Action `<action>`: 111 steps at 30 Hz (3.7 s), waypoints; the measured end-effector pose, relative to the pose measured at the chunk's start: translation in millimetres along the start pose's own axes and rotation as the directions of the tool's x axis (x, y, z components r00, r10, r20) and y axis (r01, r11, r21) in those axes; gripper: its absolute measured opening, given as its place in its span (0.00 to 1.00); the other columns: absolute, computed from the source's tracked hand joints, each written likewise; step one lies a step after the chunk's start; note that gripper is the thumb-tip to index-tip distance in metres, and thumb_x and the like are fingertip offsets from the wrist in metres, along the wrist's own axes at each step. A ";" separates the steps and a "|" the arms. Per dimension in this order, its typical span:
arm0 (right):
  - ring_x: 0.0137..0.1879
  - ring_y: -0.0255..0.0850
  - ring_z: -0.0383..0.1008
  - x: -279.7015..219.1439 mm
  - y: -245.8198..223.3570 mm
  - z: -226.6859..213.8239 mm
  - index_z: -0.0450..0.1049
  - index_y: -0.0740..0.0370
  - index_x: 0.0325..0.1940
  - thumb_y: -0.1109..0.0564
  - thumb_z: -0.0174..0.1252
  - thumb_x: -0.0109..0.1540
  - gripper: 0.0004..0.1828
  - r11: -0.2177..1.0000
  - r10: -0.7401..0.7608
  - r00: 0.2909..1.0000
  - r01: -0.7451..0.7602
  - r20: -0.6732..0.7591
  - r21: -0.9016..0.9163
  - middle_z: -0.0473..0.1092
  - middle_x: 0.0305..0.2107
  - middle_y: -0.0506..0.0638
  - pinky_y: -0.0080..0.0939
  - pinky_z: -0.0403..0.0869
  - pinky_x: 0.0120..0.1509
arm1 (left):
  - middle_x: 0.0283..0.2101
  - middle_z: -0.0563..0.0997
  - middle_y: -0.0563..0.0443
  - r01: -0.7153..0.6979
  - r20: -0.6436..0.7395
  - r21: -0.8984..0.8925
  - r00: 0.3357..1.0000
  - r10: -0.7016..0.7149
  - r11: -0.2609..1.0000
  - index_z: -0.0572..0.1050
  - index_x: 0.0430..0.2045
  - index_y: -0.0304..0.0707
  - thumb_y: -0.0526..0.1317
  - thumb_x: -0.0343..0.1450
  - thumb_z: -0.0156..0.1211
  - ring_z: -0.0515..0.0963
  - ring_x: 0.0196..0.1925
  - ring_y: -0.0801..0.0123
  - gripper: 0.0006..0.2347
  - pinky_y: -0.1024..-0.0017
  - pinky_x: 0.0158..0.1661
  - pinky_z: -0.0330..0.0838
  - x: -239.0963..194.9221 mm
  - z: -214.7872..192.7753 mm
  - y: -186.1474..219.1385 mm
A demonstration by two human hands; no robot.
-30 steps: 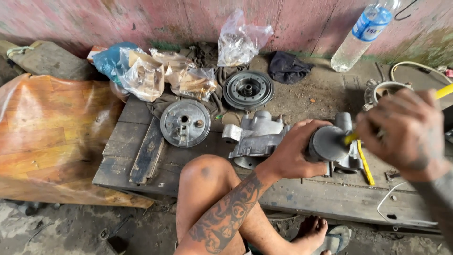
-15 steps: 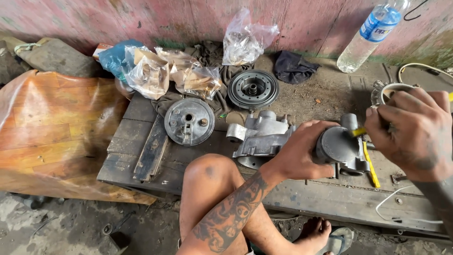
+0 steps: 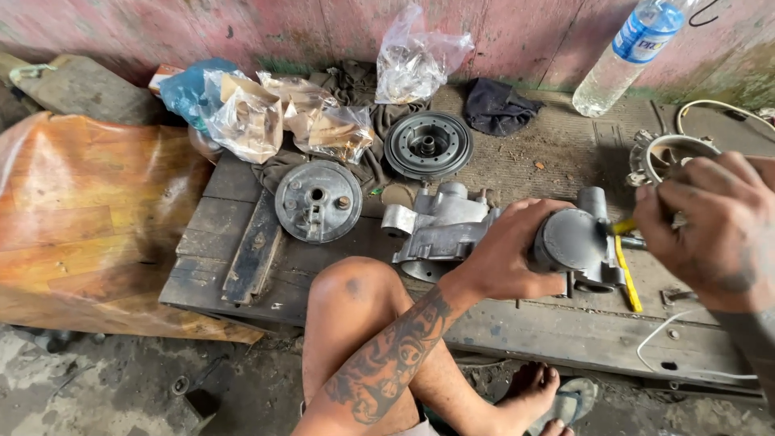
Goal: The person sits on a low bench and scrubs a cylindrical metal part with a yellow brush. They rotate the part to clean different sides and then place it down to pick up a larger, irregularly shaped metal component, continuing to scrub it with the brush.
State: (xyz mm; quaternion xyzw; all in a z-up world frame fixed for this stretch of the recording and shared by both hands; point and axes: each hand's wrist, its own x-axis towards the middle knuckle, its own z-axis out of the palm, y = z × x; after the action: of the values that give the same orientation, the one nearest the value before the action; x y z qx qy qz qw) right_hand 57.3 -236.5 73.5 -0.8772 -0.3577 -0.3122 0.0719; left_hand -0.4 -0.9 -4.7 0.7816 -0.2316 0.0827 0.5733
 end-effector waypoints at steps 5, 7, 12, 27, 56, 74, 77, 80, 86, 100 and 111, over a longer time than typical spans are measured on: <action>0.34 0.50 0.63 0.8 -8.5 -6.4 0.71 0.64 0.23 0.61 0.61 0.70 0.19 0.990 -0.125 0.992 0.123 0.021 0.072 0.67 0.26 0.51 0.52 0.63 0.50 | 0.59 0.78 0.46 -0.045 -0.004 -0.030 0.999 0.045 0.999 0.64 0.61 0.48 0.52 0.58 0.63 0.77 0.63 0.49 0.34 0.47 0.71 0.56 0.5 -1.0 -0.6; 0.37 0.50 0.64 -3.2 -3.6 -4.3 0.77 0.69 0.29 0.61 0.60 0.73 0.17 0.997 -0.067 0.997 0.065 0.026 0.046 0.70 0.28 0.56 0.53 0.68 0.48 | 0.60 0.78 0.44 -0.039 -0.006 -0.018 0.999 0.039 0.999 0.63 0.62 0.50 0.55 0.58 0.62 0.76 0.63 0.47 0.35 0.44 0.71 0.56 0.1 -0.7 -0.7; 0.39 0.51 0.68 1.5 -5.4 -5.6 0.74 0.56 0.23 0.62 0.66 0.66 0.16 0.979 -0.193 0.981 0.193 0.000 0.058 0.71 0.29 0.50 0.53 0.63 0.57 | 0.57 0.79 0.52 -0.031 -0.017 -0.006 0.999 0.031 0.999 0.65 0.59 0.51 0.49 0.56 0.65 0.77 0.60 0.50 0.33 0.52 0.64 0.63 2.1 -0.3 -0.7; 0.38 0.47 0.67 13.1 -7.7 0.0 0.69 0.57 0.21 0.53 0.65 0.71 0.24 0.981 -0.119 0.993 0.114 -0.026 -0.158 0.68 0.26 0.47 0.51 0.58 0.55 | 0.56 0.79 0.48 0.009 -0.021 -0.033 1.000 -0.010 0.999 0.67 0.57 0.50 0.48 0.56 0.66 0.74 0.59 0.51 0.31 0.54 0.59 0.65 2.3 -5.5 4.1; 0.35 0.41 0.73 46.3 -31.9 -3.4 0.77 0.51 0.24 0.55 0.63 0.67 0.16 0.977 -0.213 0.969 0.215 0.128 -0.003 0.74 0.24 0.43 0.50 0.70 0.56 | 0.52 0.80 0.53 -0.059 -0.010 -0.038 0.998 0.058 0.998 0.65 0.57 0.51 0.48 0.57 0.66 0.79 0.55 0.56 0.31 0.52 0.69 0.59 0.0 -0.9 1.8; 0.32 0.44 0.63 67.4 -48.3 -11.8 0.72 0.48 0.20 0.57 0.59 0.64 0.16 0.928 -0.368 0.930 0.366 0.010 0.070 0.66 0.19 0.40 0.50 0.62 0.57 | 0.46 0.72 0.44 -0.007 -0.013 -0.095 1.000 0.006 0.995 0.68 0.51 0.46 0.39 0.54 0.63 0.69 0.50 0.59 0.28 0.65 0.49 0.66 3.5 -13.6 14.0; 0.32 0.41 0.64 66.1 -43.0 -4.7 0.70 0.48 0.19 0.56 0.59 0.66 0.19 0.939 -0.344 0.939 0.344 0.010 0.011 0.68 0.21 0.40 0.46 0.62 0.57 | 0.49 0.74 0.44 0.003 -0.014 -0.100 1.000 -0.004 0.995 0.68 0.55 0.46 0.40 0.55 0.64 0.69 0.53 0.57 0.30 0.62 0.52 0.67 -1.9 -12.3 8.3; 0.33 0.41 0.65 73.8 -59.0 -13.9 0.71 0.50 0.20 0.54 0.60 0.66 0.18 0.936 -0.351 0.936 0.351 0.002 0.011 0.69 0.22 0.40 0.46 0.60 0.54 | 0.42 0.72 0.51 -0.105 -0.030 -0.095 0.994 0.103 0.990 0.66 0.40 0.48 0.44 0.57 0.64 0.66 0.51 0.61 0.20 0.61 0.50 0.62 1.6 -7.9 -3.7; 0.30 0.37 0.64 74.6 -60.8 -5.4 0.71 0.48 0.18 0.56 0.61 0.66 0.21 0.928 -0.373 0.925 0.373 -0.075 -0.024 0.70 0.19 0.37 0.44 0.61 0.53 | 0.29 0.65 0.56 -0.161 -0.011 -0.131 0.987 0.161 0.978 0.69 0.31 0.46 0.47 0.60 0.61 0.63 0.34 0.68 0.13 0.68 0.38 0.59 8.1 -14.2 13.9; 0.36 0.42 0.65 54.0 -43.9 -11.2 0.77 0.53 0.24 0.54 0.65 0.73 0.20 0.955 -0.254 0.964 0.236 -0.082 -0.181 0.69 0.24 0.40 0.46 0.61 0.56 | 0.52 0.74 0.44 0.016 -0.002 -0.048 1.000 -0.016 0.999 0.66 0.57 0.47 0.40 0.54 0.62 0.71 0.56 0.57 0.32 0.61 0.55 0.65 -0.9 -14.9 10.3; 0.32 0.43 0.64 19.3 -28.9 1.7 0.75 0.53 0.22 0.57 0.60 0.67 0.17 0.906 -0.342 0.926 0.371 -0.163 0.206 0.69 0.23 0.47 0.48 0.63 0.52 | 0.53 0.73 0.44 -0.036 -0.019 -0.068 0.999 0.035 0.997 0.67 0.57 0.44 0.38 0.57 0.66 0.72 0.55 0.58 0.30 0.65 0.56 0.66 -2.3 -15.8 11.4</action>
State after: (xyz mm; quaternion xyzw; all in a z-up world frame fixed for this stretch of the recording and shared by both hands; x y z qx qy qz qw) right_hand 49.3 -203.5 81.0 -0.7615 -0.5410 -0.3294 0.1378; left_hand -5.5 11.9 9.4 0.7566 -0.2429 0.0920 0.6001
